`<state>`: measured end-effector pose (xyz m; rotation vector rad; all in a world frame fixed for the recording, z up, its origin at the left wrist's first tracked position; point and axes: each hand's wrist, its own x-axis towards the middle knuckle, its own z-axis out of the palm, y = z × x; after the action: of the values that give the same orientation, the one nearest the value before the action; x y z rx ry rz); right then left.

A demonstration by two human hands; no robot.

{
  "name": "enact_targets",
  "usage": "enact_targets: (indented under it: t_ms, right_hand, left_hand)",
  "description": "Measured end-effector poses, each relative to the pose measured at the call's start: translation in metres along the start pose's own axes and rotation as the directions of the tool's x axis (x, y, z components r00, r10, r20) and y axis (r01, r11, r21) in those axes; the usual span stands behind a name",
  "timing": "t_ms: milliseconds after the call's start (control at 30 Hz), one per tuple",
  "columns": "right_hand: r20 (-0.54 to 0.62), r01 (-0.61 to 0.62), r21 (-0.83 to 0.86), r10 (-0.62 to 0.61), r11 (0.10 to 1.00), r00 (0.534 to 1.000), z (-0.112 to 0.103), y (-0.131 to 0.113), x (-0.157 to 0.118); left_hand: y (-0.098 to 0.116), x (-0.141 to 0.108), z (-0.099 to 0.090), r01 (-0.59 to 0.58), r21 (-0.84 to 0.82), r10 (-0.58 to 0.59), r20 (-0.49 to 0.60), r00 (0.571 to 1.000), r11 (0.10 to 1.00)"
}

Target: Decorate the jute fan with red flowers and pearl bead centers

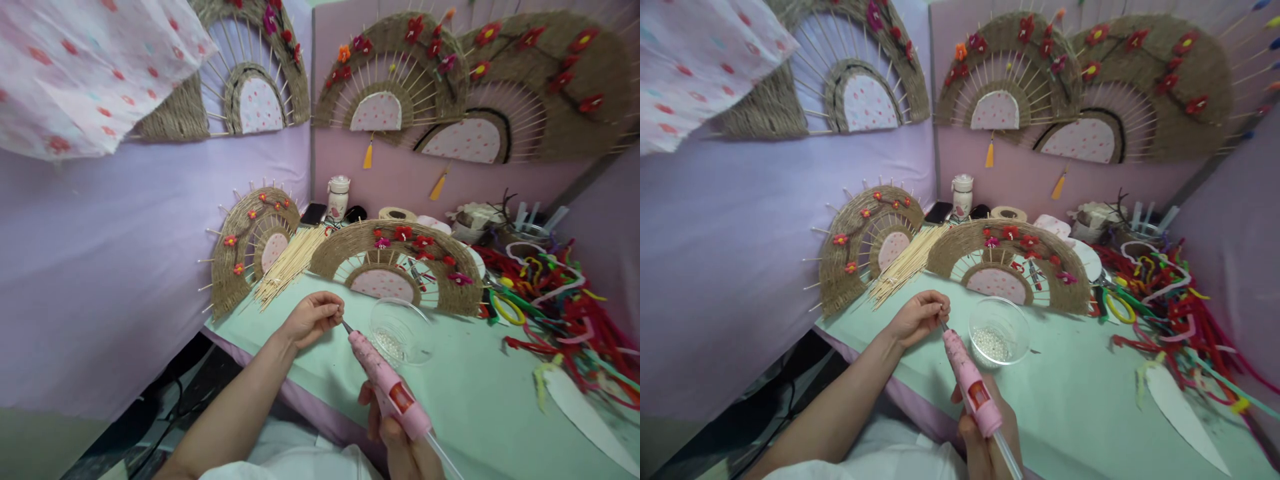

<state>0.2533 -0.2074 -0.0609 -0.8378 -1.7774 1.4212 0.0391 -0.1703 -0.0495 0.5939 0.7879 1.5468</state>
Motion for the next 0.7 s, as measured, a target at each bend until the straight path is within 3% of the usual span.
enact_targets:
  t_ms: [133, 367, 700]
  right_hand:
    - [0.007, -0.008, 0.002, 0.008, 1.000, 1.000, -0.0022, -0.0009, 0.0003]
    - [0.045, -0.065, 0.030, 0.064, 0.997, 0.997, -0.0054, -0.0002, -0.0005]
    - [0.006, -0.051, 0.000, 0.051, 0.999, 0.999, -0.0020, -0.0036, -0.0015]
  left_hand:
    - [0.0003, -0.0002, 0.0017, -0.016, -0.002, 0.016, 0.041, 0.999, 1.000]
    - [-0.0004, -0.0019, 0.0007, -0.011, 0.015, 0.010, 0.021, 1.000, 1.000]
    - [-0.0031, -0.0002, -0.0048, -0.053, 0.026, 0.050, 0.100, 0.994, 0.998]
